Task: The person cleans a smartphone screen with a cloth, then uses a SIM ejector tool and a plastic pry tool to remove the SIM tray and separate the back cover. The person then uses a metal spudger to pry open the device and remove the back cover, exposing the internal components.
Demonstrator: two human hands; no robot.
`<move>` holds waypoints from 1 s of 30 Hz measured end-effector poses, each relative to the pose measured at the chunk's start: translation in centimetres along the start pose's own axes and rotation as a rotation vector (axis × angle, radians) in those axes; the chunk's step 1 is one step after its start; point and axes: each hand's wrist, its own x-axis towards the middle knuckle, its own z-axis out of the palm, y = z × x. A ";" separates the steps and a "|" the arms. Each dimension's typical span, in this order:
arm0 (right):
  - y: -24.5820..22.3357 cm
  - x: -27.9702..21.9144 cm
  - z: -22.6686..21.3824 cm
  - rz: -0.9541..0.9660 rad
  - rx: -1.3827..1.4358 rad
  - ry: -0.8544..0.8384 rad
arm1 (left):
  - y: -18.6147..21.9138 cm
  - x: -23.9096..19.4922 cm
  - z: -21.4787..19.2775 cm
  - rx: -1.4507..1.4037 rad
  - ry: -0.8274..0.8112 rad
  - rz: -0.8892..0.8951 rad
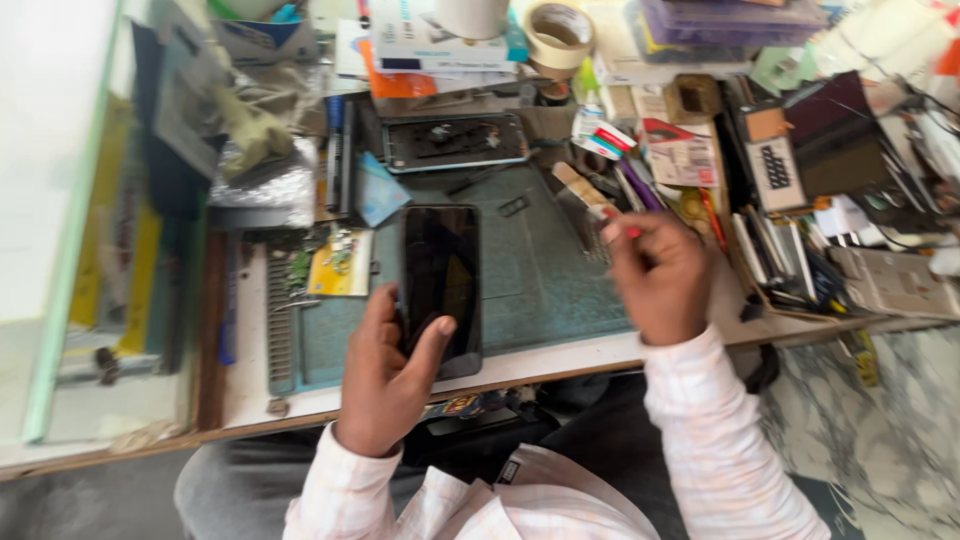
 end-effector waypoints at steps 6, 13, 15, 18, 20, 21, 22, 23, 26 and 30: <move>-1.0 -5.3 1.8 -0.124 0.060 -0.308 | -0.8 -0.6 -0.2 0.127 0.126 -0.113; -2.5 -5.5 2.9 -0.081 -0.081 -0.281 | 0.1 -0.7 -0.1 -0.065 0.150 -0.002; -2.7 -5.6 3.2 0.047 0.159 -0.315 | 0.2 -0.6 -0.1 -0.075 0.144 0.004; -2.9 -6.1 2.9 0.207 0.330 -0.402 | 0.2 -0.6 -0.2 -0.087 0.123 0.004; -2.8 -6.3 2.6 0.249 0.356 -0.467 | 0.0 -0.6 -0.1 -0.128 0.117 -0.011; -2.7 -6.3 2.5 0.245 0.354 -0.495 | -0.1 -0.6 0.0 -0.102 0.120 0.010; -2.5 -6.2 2.4 0.240 0.353 -0.522 | -0.1 -0.6 0.0 -0.076 0.121 0.033; -2.2 -6.3 2.3 0.235 0.380 -0.522 | -0.1 -0.7 0.0 -0.050 0.122 0.057; -1.3 -6.5 2.5 0.228 0.485 -0.526 | 0.0 -0.7 0.1 -0.046 0.136 0.037; -0.4 -7.0 2.8 0.288 0.644 -0.552 | 0.0 -0.5 0.3 -0.071 0.096 0.036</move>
